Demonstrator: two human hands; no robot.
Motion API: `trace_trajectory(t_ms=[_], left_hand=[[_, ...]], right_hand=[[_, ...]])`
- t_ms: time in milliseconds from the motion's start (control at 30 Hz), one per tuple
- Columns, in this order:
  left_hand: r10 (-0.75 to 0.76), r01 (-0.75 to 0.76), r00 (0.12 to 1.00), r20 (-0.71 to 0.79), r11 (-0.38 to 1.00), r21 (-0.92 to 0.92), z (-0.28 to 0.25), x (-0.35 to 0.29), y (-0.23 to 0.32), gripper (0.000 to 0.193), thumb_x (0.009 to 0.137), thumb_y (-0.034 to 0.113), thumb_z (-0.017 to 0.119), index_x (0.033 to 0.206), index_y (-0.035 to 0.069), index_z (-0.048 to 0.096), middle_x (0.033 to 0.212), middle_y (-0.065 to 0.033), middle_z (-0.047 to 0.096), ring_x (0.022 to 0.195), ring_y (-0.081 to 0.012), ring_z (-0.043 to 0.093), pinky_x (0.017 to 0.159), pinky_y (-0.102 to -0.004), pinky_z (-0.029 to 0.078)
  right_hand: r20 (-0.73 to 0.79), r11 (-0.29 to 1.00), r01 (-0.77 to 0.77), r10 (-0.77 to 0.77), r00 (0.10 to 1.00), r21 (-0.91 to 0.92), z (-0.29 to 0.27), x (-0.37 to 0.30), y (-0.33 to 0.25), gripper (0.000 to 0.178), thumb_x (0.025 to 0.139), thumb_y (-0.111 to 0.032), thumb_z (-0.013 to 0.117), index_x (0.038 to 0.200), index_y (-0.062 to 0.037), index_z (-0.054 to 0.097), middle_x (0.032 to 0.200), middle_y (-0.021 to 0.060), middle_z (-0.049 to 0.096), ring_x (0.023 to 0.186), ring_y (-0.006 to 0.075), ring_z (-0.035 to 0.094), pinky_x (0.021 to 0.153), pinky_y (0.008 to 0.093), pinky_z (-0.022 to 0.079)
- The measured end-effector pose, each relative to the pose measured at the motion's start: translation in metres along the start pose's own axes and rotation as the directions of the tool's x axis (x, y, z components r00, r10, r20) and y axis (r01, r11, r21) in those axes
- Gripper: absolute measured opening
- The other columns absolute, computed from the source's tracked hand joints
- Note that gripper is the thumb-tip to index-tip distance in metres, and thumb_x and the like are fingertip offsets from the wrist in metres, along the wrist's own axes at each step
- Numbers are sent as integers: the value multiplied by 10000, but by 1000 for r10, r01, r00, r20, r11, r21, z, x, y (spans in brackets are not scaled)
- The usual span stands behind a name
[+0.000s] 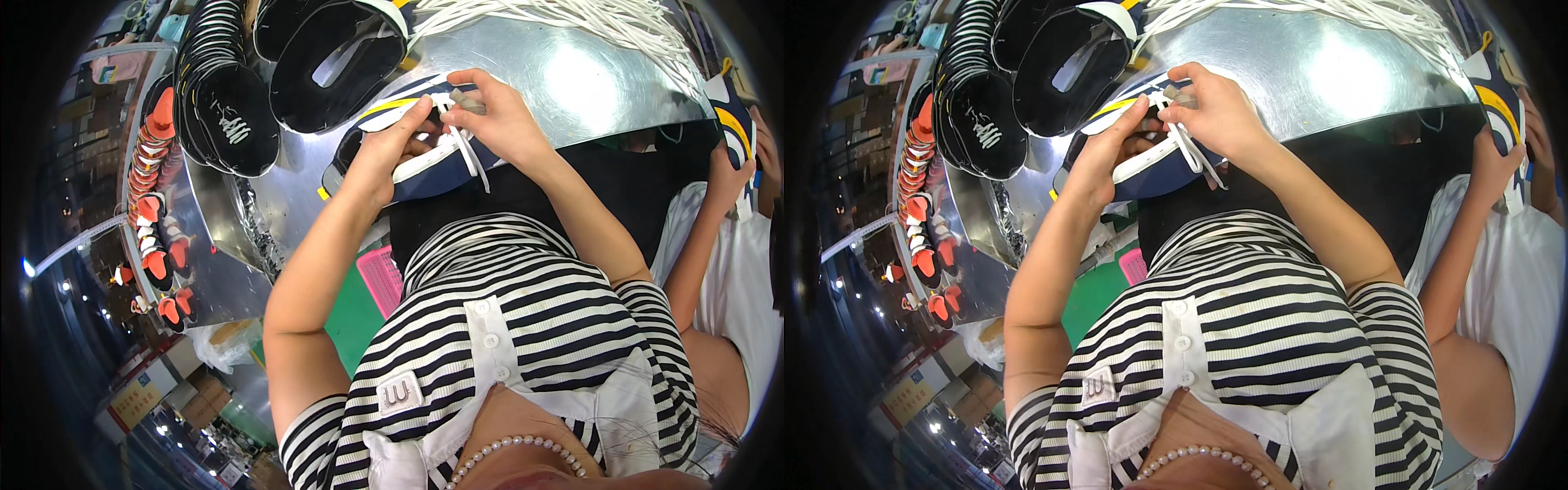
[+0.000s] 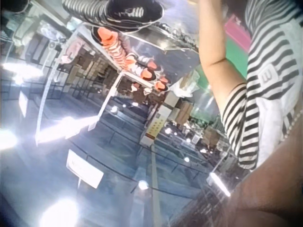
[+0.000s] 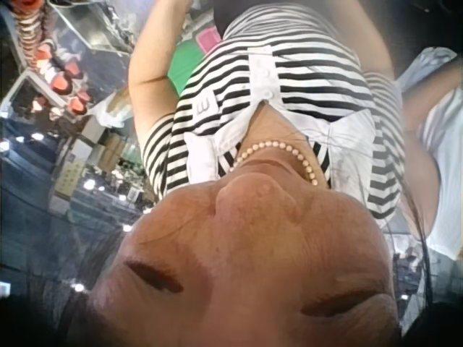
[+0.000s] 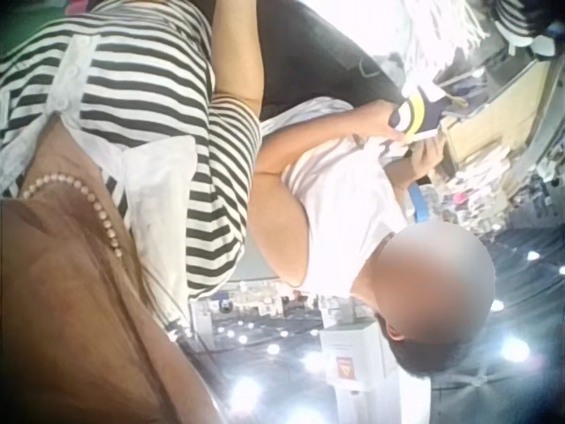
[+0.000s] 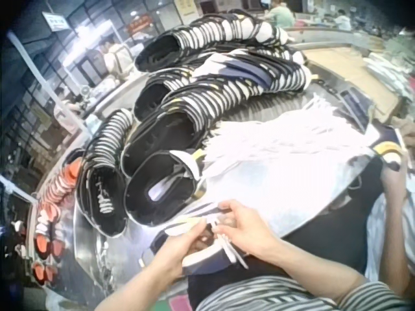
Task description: The person laces shoe uppers by threading shoelaces through the eyelets using a small hand tool.
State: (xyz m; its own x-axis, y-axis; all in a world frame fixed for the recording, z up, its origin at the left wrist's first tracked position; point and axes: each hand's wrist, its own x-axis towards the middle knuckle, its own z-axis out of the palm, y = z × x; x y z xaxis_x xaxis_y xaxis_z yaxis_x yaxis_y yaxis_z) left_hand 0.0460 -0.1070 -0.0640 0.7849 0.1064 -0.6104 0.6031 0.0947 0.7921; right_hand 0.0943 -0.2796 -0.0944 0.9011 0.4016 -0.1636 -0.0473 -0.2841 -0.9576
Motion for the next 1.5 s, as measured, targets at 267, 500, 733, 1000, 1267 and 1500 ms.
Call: trace_trajectory(t_ms=[267, 500, 733, 1000, 1267, 1500], left_hand=[[378, -344, 897, -228, 922, 175, 14, -11, -15, 264, 844, 129, 737, 1044, -28, 667, 974, -77, 712, 846, -134, 679, 730, -264, 531], [348, -310, 916, -199, 929, 201, 13, -14, -12, 255, 848, 123, 729, 1042, -30, 668, 997, -76, 707, 883, -134, 665, 782, -268, 517], [345, -315, 934, -89, 916, 247, 12, -20, -10, 188, 907, 149, 658, 983, -20, 686, 922, -50, 710, 823, -106, 652, 733, -257, 506], [376, -350, 923, -80, 908, 232, 16, -27, -21, 240, 940, 257, 615, 839, 42, 649, 595, 22, 533, 507, -59, 453, 483, -240, 342], [-16, 9, 999, 44, 986, 169, -7, -19, -6, 268, 914, 252, 615, 997, 10, 693, 722, -11, 616, 688, -94, 550, 658, -237, 430], [210, -198, 976, -64, 967, 160, 5, -8, -4, 362, 811, 58, 734, 1151, -11, 627, 1079, -55, 668, 959, -131, 617, 863, -277, 482]], right_hand=[[72, 982, 158, -152, 986, -99, -8, -11, -7, 471, 838, -246, 702, 1218, -35, 521, 938, 140, 703, 897, 286, 672, 794, 380, 501], [65, 972, 234, -231, 971, -35, -21, -24, -8, 156, 926, -165, 584, 968, -15, 579, 797, 134, 682, 694, 268, 668, 646, 352, 500], [142, 947, 243, -216, 966, -208, -22, -15, -12, 170, 925, -139, 604, 994, 14, 576, 723, 90, 647, 653, 176, 632, 603, 300, 464], [165, 793, 284, -231, 959, -539, 6, -11, -20, 275, 918, -188, 585, 1067, 1, 451, 775, 212, 643, 760, 415, 627, 686, 476, 487], [38, 980, 183, -186, 982, 78, -34, 5, -23, 220, 992, -211, 517, 1085, -31, 604, 646, -8, 516, 619, 89, 495, 600, 259, 428], [-22, 917, 313, -328, 944, -248, 9, 10, 7, 232, 991, -231, 517, 1148, -63, 547, 807, 127, 659, 730, 287, 640, 671, 365, 486]])
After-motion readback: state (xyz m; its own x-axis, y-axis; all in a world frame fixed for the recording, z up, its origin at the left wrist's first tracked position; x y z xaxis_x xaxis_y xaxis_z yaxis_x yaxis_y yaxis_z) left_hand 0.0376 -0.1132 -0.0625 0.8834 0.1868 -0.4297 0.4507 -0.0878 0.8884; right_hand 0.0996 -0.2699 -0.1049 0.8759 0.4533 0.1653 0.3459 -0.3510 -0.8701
